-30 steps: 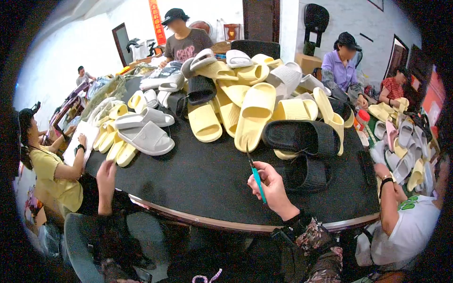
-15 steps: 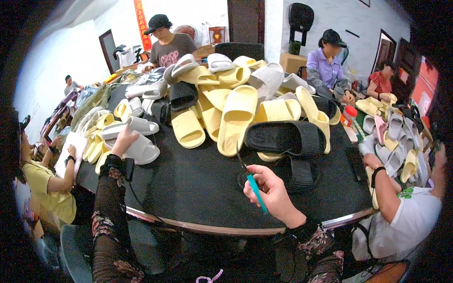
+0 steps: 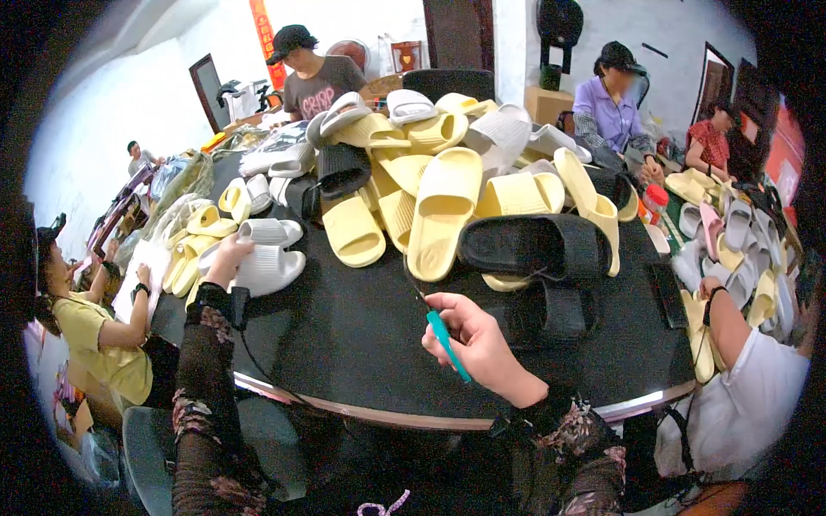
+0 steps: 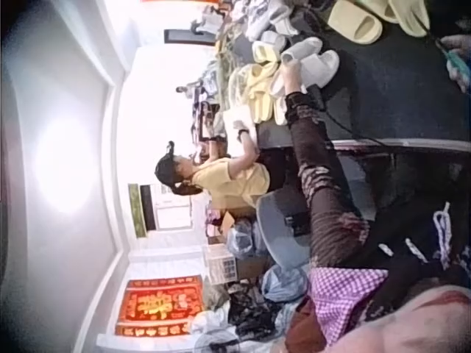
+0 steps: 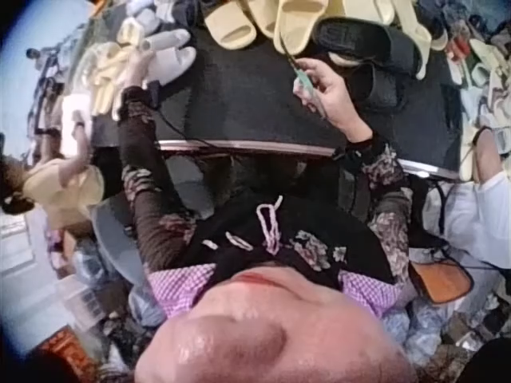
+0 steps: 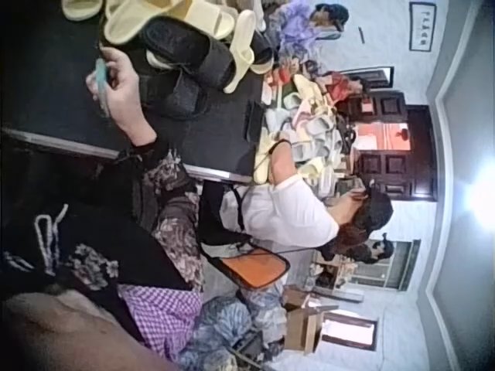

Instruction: Trim excess plastic or foam material from the edges of molded sandals using scissors.

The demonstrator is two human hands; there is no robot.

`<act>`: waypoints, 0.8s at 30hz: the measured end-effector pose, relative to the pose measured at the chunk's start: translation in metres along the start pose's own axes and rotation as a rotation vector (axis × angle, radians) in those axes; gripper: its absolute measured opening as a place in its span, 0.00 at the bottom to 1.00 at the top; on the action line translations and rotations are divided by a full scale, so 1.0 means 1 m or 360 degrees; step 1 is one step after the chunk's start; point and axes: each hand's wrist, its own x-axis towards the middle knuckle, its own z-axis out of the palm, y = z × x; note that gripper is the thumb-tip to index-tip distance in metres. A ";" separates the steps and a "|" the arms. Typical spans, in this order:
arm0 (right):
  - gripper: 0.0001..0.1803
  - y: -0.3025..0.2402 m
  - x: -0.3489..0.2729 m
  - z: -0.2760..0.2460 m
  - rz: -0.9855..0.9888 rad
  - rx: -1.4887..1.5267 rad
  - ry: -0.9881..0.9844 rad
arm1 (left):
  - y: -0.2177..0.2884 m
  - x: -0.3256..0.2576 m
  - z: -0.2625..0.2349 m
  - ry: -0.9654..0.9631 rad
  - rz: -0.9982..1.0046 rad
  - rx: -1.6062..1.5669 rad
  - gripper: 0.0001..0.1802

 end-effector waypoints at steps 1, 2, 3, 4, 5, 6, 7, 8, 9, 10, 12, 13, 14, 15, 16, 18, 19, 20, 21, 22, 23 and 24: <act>0.25 0.000 0.001 0.000 0.0021 0.0003 -0.0011 | 0.000 -0.001 0.008 -0.0210 -0.0192 -0.0377 0.24; 0.25 0.001 0.000 -0.008 0.0024 -0.0043 0.0046 | 0.036 -0.009 0.032 -0.0221 -0.0264 -0.0585 0.22; 0.25 -0.001 0.001 0.002 -0.0007 -0.0008 -0.0062 | -0.013 0.000 0.021 -0.0228 -0.0116 -0.0774 0.21; 0.26 0.003 0.001 -0.002 0.0026 -0.0029 -0.0004 | -0.006 -0.001 0.036 -0.0313 -0.0172 -0.1058 0.22; 0.26 0.001 0.001 0.011 0.0037 0.0022 -0.0109 | -0.075 0.003 0.006 -0.0130 0.0179 -0.0646 0.24; 0.26 0.007 0.002 0.006 0.0032 0.0072 -0.0072 | -0.058 0.010 0.023 -0.0089 -0.0028 -0.0761 0.22; 0.26 0.011 0.002 0.003 0.0035 0.0054 -0.0058 | -0.029 0.009 0.044 -0.0053 -0.0241 -0.0869 0.21; 0.26 0.011 0.001 0.001 0.0045 0.0047 -0.0009 | -0.007 -0.002 0.050 -0.0049 -0.0240 -0.0878 0.21; 0.26 0.013 0.001 -0.001 0.0055 0.0044 0.0040 | 0.017 -0.015 0.053 -0.0030 -0.0177 -0.0971 0.20; 0.26 0.016 0.001 -0.003 0.0050 0.0072 0.0046 | 0.038 -0.029 0.051 -0.0011 -0.0112 -0.1058 0.18; 0.26 0.022 0.005 -0.006 0.0048 0.0130 0.0071 | 0.072 -0.057 0.047 0.0001 -0.0082 -0.1060 0.18; 0.27 0.022 0.005 -0.006 0.0049 0.0179 0.0094 | 0.086 -0.073 0.046 0.0013 -0.0057 -0.1070 0.18; 0.27 0.024 0.007 -0.006 0.0036 0.0205 0.0099 | 0.097 -0.086 0.052 -0.0003 -0.0034 -0.1292 0.20; 0.27 0.027 0.010 -0.008 0.0047 0.0178 0.0113 | 0.112 -0.100 0.055 -0.0069 -0.0047 -0.1285 0.20; 0.27 0.031 0.013 -0.011 0.0023 0.0189 0.0112 | 0.129 -0.115 0.059 -0.0085 0.0146 -0.1456 0.20; 0.26 0.023 0.014 -0.011 -0.0067 0.0102 0.0086 | 0.167 -0.149 0.053 -0.0141 0.0333 -0.1626 0.21; 0.26 0.025 0.016 -0.012 -0.0113 -0.0002 0.0081 | 0.183 -0.161 0.058 -0.0106 0.0344 -0.1767 0.20; 0.26 0.026 0.017 -0.013 -0.0087 -0.0019 0.0088 | 0.193 -0.167 0.062 -0.0061 0.0359 -0.1906 0.19; 0.26 0.026 0.017 -0.013 -0.0082 -0.0016 0.0129 | 0.196 -0.168 0.068 -0.0104 0.0360 -0.1906 0.19; 0.27 0.026 0.016 -0.013 -0.0167 -0.0102 0.0107 | 0.198 -0.170 0.074 -0.0049 0.0481 -0.1839 0.19; 0.27 0.027 0.015 -0.013 -0.0251 -0.0191 0.0086 | 0.201 -0.171 0.080 0.0006 0.0604 -0.1774 0.19; 0.28 0.033 0.014 -0.014 -0.0319 -0.0223 0.0109 | 0.196 -0.170 0.086 0.0008 0.0693 -0.1602 0.19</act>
